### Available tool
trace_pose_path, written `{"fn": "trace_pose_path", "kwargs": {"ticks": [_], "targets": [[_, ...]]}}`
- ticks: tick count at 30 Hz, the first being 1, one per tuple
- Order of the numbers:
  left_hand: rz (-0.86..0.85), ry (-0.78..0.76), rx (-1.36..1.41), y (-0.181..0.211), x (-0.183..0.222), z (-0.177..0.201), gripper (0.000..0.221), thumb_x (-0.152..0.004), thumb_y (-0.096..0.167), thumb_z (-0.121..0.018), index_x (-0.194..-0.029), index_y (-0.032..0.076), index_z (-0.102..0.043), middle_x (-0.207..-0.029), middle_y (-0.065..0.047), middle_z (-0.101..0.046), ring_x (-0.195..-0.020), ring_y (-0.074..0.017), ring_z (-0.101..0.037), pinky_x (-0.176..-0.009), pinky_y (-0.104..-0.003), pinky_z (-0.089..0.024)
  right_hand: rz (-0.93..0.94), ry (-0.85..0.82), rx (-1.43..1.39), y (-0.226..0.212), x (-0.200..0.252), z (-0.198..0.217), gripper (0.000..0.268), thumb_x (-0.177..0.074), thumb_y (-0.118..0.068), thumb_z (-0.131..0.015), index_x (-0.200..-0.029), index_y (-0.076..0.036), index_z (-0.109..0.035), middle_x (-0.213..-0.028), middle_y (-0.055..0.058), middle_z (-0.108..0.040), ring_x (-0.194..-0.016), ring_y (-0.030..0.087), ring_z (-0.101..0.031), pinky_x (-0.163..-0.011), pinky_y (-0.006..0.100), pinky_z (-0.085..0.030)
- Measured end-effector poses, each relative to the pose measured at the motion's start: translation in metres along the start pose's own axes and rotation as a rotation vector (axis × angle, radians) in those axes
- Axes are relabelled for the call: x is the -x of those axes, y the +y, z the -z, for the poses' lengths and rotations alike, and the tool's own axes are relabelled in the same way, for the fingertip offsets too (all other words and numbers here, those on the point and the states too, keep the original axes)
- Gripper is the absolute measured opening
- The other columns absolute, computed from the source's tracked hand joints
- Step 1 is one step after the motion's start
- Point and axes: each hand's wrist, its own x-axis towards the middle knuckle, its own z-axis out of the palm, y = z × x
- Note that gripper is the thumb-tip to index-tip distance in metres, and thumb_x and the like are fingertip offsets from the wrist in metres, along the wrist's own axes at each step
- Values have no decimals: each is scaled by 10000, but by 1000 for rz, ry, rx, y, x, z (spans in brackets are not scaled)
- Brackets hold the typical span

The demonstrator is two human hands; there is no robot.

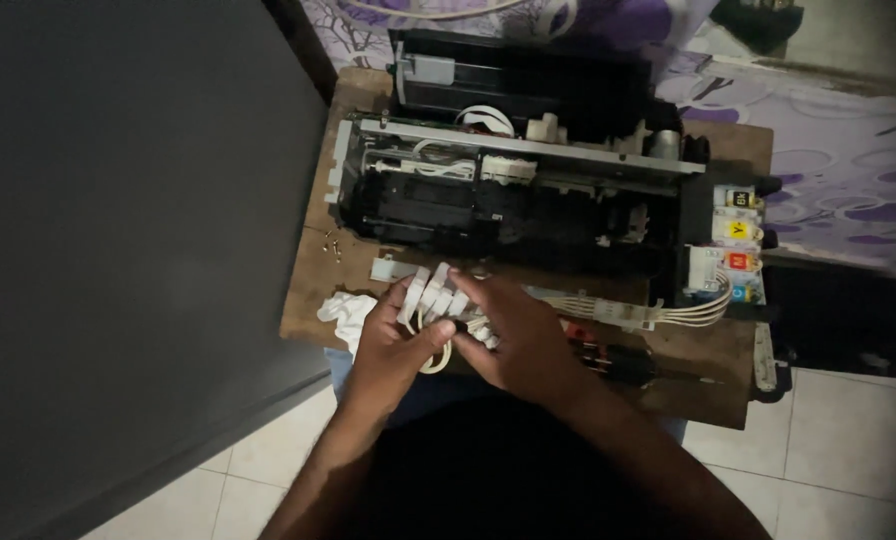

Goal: Disassembling a printer to clean internal components using a screwdriver and a brush.

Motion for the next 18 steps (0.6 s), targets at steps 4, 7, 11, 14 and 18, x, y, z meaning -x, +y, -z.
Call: {"fn": "trace_pose_path", "kwargs": {"ticks": [4,7,11,14,18], "targets": [[-10,-25,-15,1,-1,-5,647,-814,50,-831,-1399,-39,-568,-1218,-253,-735,-1014,-308,-730,-789,-417,-613,30,56,-40,-8,-3,12,686,-845,-237,-808,-1478,-157,-557,-1176,124,-717,-1083,387,-699,-885,488,-564],[-4,-25,-16,2,0,-11,662,-789,30,-840,-1383,-71,-567,-1210,-261,-737,-1024,-322,-729,-789,-415,-620,101,100,-100,-5,1,20,798,-823,-238,-850,-1519,-67,-499,-1145,189,-706,-1070,433,-692,-902,505,-564],[23,-17,65,-10,4,7,842,-716,61,-879,-1444,-95,-486,-1401,-317,-604,-1253,-457,-578,-923,-593,-599,-101,124,-486,15,15,28,764,-769,-247,-833,-1451,-35,-560,-943,124,-669,-834,292,-638,-769,430,-511],[20,-8,166,-27,2,21,987,-586,5,-938,-1444,-91,-459,-1414,-313,-584,-1252,-471,-590,-880,-613,-622,-231,159,-623,29,28,33,789,-704,-189,-784,-1447,-40,-561,-982,103,-652,-926,228,-603,-820,392,-486],[50,-28,271,-26,1,22,1044,-439,-123,-961,-1381,-45,-518,-1375,-237,-637,-1230,-389,-648,-828,-551,-644,-286,118,-569,16,29,43,738,-703,-145,-779,-1410,-31,-603,-986,130,-691,-894,236,-610,-768,399,-483]]}}
